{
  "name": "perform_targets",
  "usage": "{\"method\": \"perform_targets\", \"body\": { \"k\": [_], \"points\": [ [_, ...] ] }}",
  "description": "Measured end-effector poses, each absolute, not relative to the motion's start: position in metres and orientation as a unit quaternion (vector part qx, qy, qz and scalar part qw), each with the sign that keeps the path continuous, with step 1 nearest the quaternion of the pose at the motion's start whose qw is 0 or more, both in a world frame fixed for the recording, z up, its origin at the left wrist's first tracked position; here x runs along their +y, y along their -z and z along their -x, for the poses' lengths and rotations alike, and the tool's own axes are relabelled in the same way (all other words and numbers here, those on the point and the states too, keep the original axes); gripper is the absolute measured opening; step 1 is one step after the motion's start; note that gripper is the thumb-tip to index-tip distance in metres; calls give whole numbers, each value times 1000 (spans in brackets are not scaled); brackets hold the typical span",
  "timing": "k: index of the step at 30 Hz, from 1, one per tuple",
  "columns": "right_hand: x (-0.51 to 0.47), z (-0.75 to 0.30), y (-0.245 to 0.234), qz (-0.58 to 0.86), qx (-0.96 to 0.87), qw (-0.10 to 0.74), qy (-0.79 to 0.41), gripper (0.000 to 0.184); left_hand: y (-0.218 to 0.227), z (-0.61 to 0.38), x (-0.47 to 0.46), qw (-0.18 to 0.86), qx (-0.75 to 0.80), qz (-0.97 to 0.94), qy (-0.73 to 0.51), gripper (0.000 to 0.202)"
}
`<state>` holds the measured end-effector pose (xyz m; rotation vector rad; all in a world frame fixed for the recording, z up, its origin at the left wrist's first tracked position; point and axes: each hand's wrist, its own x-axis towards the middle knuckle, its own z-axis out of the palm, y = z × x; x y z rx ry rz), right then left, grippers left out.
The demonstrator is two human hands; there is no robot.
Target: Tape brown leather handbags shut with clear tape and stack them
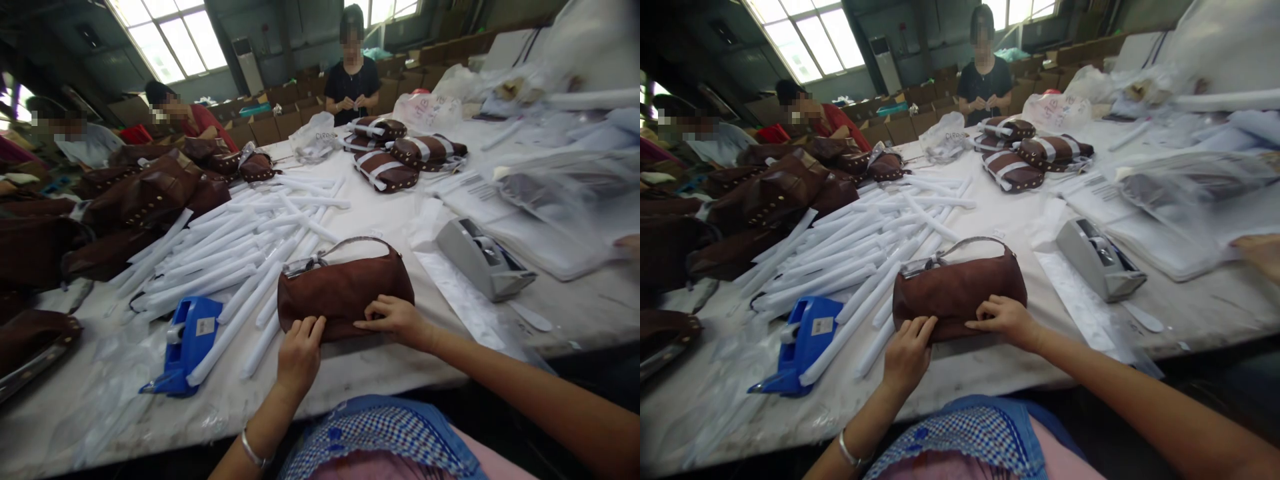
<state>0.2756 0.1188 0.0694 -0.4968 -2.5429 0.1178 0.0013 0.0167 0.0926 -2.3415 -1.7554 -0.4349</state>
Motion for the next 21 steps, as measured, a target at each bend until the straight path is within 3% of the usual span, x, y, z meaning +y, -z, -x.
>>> {"method": "perform_targets", "body": {
  "k": [4, 8, 15, 21],
  "points": [
    [134, -274, -82, 179, -954, 228, -75, 58, -117, -19, 44, 88, -557, 822, 79, 84],
    [133, -273, -80, 179, -952, 240, -59, 54, -99, -27, 64, 126, -501, 852, 82, 78],
    [124, -275, -38, 167, -927, 325, 88, 42, -56, -32, 51, 154, -522, 827, 143, 82],
    [126, -273, -104, 163, -945, 275, -61, 30, -70, -30, 63, 121, -521, 833, 140, 83]
  ]
}}
